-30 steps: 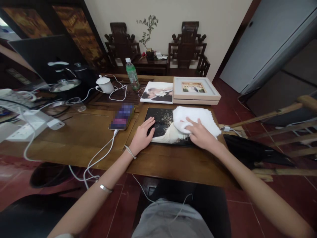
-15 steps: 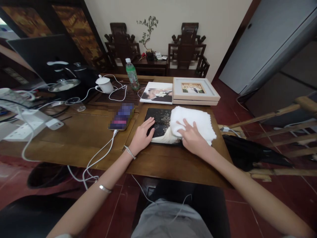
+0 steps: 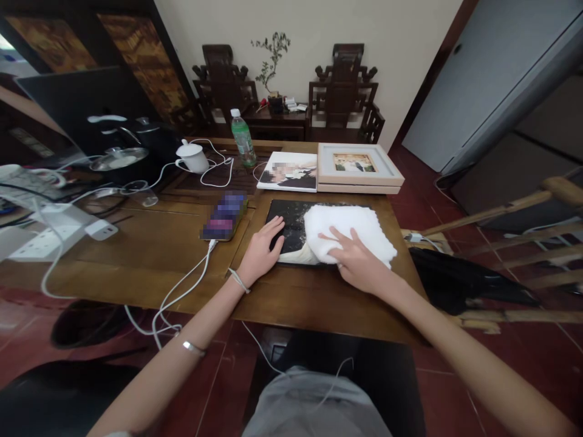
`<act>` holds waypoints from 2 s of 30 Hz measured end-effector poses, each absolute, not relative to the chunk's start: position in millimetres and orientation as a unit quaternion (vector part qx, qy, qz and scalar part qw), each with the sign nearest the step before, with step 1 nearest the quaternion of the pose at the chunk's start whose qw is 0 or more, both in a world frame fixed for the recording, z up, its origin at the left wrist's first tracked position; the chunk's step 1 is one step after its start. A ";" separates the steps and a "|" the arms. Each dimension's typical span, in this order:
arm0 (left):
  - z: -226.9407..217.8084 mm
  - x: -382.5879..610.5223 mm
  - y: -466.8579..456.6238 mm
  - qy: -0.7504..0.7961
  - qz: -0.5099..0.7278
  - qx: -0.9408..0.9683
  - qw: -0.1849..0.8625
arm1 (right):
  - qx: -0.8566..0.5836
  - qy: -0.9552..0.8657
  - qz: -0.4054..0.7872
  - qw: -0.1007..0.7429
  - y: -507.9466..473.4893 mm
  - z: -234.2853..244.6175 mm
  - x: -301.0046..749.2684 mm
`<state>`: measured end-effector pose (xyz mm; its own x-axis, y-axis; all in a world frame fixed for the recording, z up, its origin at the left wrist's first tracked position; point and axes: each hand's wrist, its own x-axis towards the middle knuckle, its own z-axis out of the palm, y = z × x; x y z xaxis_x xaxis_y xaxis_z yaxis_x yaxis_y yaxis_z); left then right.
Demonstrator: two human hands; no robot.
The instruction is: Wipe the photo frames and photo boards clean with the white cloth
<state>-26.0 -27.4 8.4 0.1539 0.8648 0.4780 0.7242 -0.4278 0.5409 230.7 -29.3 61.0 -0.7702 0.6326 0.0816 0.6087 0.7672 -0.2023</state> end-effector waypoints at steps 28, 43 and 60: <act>8.5 -25.0 -27.3 0.534 0.374 0.753 0.090 | -0.266 -0.961 0.068 0.044 -68.6 64.1 224.6; 12.4 -23.8 -29.3 0.535 0.402 0.734 0.117 | -0.450 -0.890 -0.011 0.070 20.7 56.8 188.9; 18.7 -22.8 -33.1 0.541 0.537 0.635 0.128 | -0.167 -0.979 0.114 0.007 -58.6 78.3 183.2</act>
<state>-22.8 -33.1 18.7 -0.1620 0.8244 0.5423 0.5499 -0.3809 0.7433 183.2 -58.6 78.3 -0.9444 0.3280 -0.0253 0.3250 0.9183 -0.2260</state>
